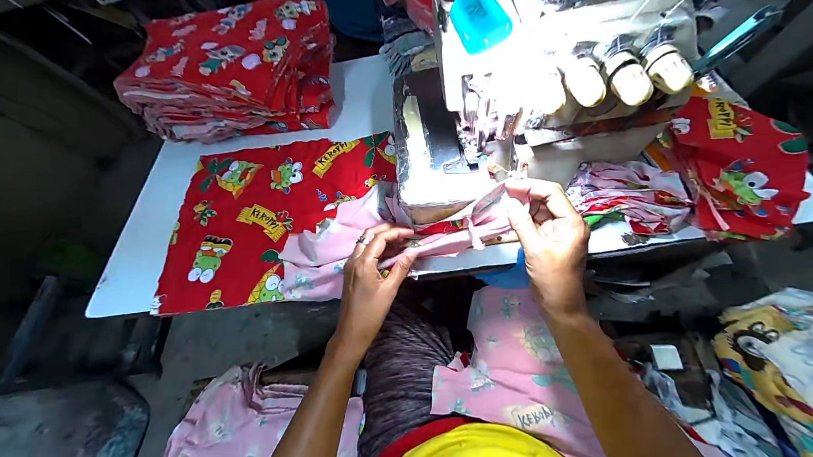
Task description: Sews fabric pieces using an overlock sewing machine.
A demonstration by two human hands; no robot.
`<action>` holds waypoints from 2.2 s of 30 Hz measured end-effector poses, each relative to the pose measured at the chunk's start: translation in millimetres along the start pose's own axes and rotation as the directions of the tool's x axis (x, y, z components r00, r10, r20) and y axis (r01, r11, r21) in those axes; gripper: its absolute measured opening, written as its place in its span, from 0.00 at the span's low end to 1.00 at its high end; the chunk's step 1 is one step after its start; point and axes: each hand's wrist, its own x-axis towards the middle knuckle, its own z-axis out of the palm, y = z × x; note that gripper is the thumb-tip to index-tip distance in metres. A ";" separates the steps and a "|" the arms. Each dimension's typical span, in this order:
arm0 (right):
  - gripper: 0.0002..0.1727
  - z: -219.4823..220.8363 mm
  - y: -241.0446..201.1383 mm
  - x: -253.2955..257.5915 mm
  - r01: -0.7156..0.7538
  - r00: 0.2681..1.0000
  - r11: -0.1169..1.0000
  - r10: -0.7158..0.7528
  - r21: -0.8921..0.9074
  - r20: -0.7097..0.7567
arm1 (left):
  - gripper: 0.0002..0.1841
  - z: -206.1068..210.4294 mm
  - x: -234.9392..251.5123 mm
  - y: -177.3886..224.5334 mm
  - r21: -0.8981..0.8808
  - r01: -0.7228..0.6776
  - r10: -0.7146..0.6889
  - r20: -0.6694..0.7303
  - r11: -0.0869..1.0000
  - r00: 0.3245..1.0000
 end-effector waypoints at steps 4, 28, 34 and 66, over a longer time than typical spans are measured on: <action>0.05 4.6 -22.9 -19.6 0.116 0.992 0.992 -0.118 0.042 0.038 | 0.29 -1.7 5.7 39.1 -0.065 -0.212 0.209 -0.048 0.975 0.977; 0.13 -32.3 3.2 -99.2 0.025 0.877 0.979 0.075 -0.200 0.475 | 0.14 -4.7 -41.3 34.4 0.046 -0.427 0.405 0.242 0.903 0.882; 0.12 -41.2 -5.0 -97.9 -0.010 0.894 0.987 0.081 -0.161 0.441 | 0.13 -28.9 7.4 0.4 0.352 -0.315 0.330 0.018 0.881 0.944; 0.11 -64.2 19.1 -93.0 0.008 0.960 0.891 0.121 -0.455 0.254 | 0.10 -50.2 52.6 15.8 0.056 -0.353 0.327 0.269 0.934 0.906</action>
